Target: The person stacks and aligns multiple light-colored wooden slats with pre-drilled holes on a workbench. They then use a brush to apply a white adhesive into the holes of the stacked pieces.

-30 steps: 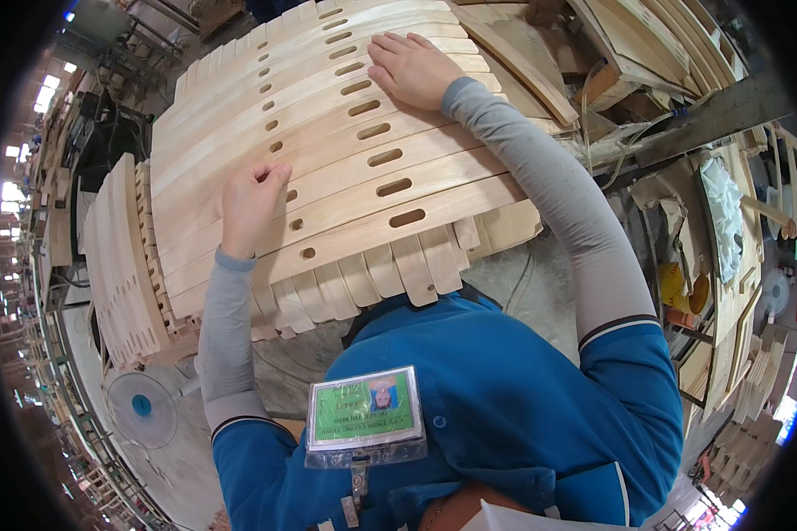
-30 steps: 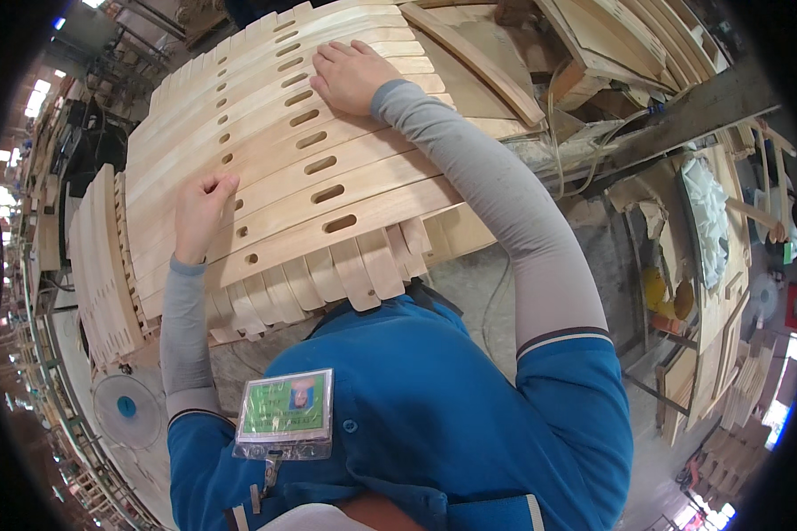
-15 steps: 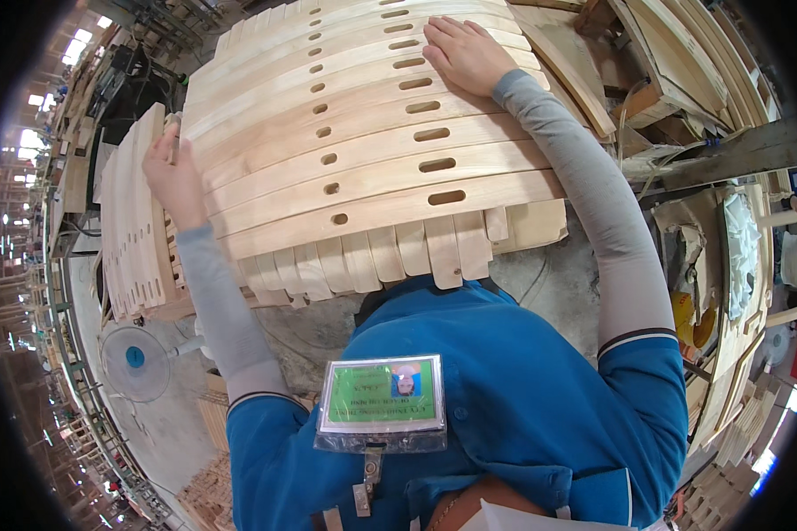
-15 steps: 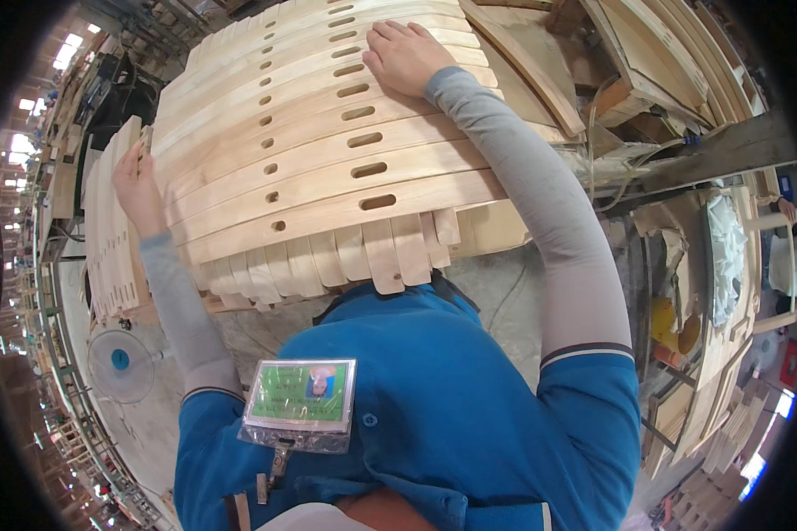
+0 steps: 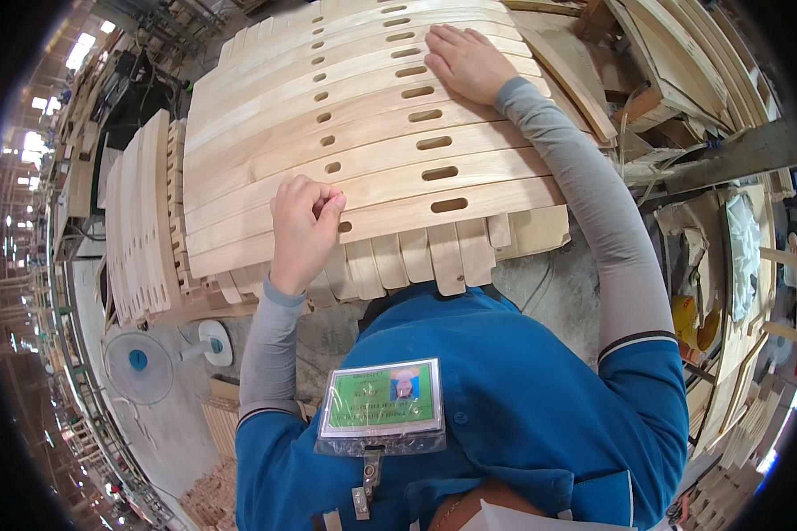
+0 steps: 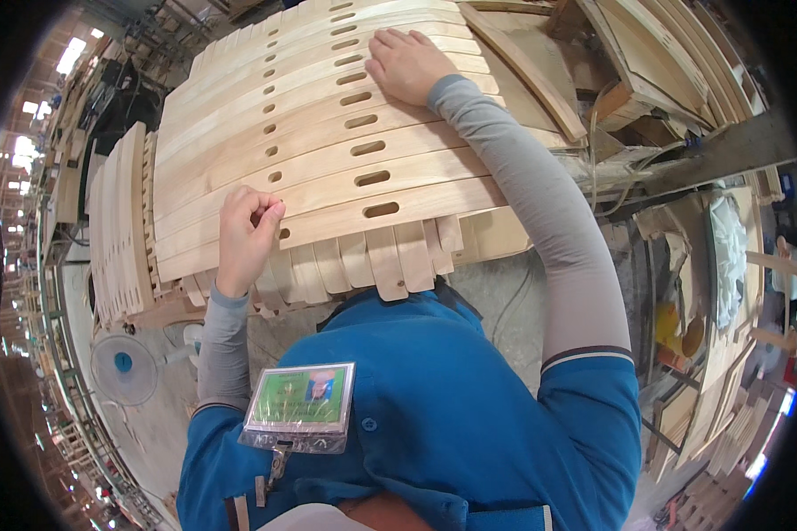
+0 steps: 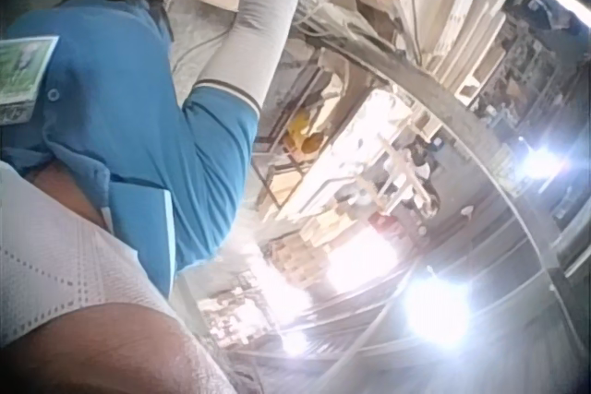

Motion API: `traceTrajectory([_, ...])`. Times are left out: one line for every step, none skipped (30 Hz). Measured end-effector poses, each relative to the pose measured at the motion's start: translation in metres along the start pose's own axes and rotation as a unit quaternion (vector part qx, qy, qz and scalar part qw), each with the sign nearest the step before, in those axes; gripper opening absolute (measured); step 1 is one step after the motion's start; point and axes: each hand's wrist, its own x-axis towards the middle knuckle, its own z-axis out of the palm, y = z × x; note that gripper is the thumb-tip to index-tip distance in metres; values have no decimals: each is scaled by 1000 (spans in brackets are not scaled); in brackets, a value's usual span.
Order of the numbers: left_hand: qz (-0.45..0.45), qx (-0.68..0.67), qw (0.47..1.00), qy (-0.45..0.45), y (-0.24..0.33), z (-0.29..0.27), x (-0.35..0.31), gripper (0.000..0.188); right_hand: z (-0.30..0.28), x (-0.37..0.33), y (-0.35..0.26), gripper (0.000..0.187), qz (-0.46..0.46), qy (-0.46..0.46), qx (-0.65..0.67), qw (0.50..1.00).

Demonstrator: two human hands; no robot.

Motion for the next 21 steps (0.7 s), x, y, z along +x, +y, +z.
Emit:
traceTrajectory([17, 5, 1000, 2, -2, 2, 1, 9, 0, 1, 1, 40, 5, -4, -2, 1000])
traceTrajectory([12, -18, 999, 25, -5, 5, 0, 9, 1, 1, -1, 41, 8, -10, 1, 1000])
traceTrajectory([6, -41, 998, 48, -7, 8, -1, 10, 1, 1, -3, 40, 4, 11, 7, 1000])
traceTrajectory([0, -64, 995, 71, -10, 10, -1, 11, 0, 1, -2, 40, 7, -1, 12, 1000])
traceTrajectory([-88, -161, 971, 151, -13, 8, 0, 13, -2, 2, -3, 40, 9, -14, 20, 1000])
traceTrajectory([-173, -255, 924, 227, -19, 2, 3, 17, -2, 1, -3, 40, 10, -26, 27, 999])
traceTrajectory([-200, -331, 882, 270, -36, -15, 8, 17, -3, 1, -4, 40, 6, -19, 20, 1000])
traceTrajectory([-224, -402, 832, 311, -53, -35, 11, 18, -3, 1, -4, 39, 1, -11, 16, 1000])
traceTrajectory([-190, -381, 844, 325, -62, -47, 9, 17, -2, 1, -4, 39, -3, -4, 10, 1000])
traceTrajectory([-151, -361, 856, 339, -68, -57, 10, 16, -2, 2, -5, 39, 6, 6, 21, 1000])
traceTrajectory([-112, -340, 864, 354, -71, -63, 11, 15, 0, 3, -7, 38, 13, 17, 30, 999])
traceTrajectory([-86, -286, 910, 286, -52, -56, 24, 15, 2, -1, -4, 38, 26, 22, 32, 999])
traceTrajectory([-57, -230, 948, 215, -31, -43, 40, 15, 3, -3, 1, 38, 43, 26, 40, 998])
traceTrajectory([-28, -166, 975, 148, -7, -30, 52, 16, 3, -4, 4, 38, 55, 31, 53, 997])
traceTrajectory([24, -121, 985, 120, 2, -15, 62, 15, 3, -2, 3, 38, 58, 38, 70, 995])
traceTrajectory([74, -70, 990, 97, 7, -3, 75, 16, 3, 3, -2, 37, 54, 34, 95, 993])
traceTrajectory([137, 2, 983, 120, 13, 10, 91, 15, 1, 5, -3, 37, 52, 32, 116, 991])
traceTrajectory([201, 73, 967, 139, 17, 22, 108, 14, -2, 6, -3, 36, 54, 29, 134, 989])
traceTrajectory([243, 117, 953, 135, 23, 32, 121, 13, -4, 8, -5, 35, 69, -2, 146, 987])
traceTrajectory([302, 151, 932, 134, 38, 44, 139, 12, 0, 1, 8, 33, 30, 41, 84, 995])
traceTrajectory([343, 201, 908, 133, 38, 48, 152, 11, -2, 4, 2, 33, 31, 45, 105, 993])
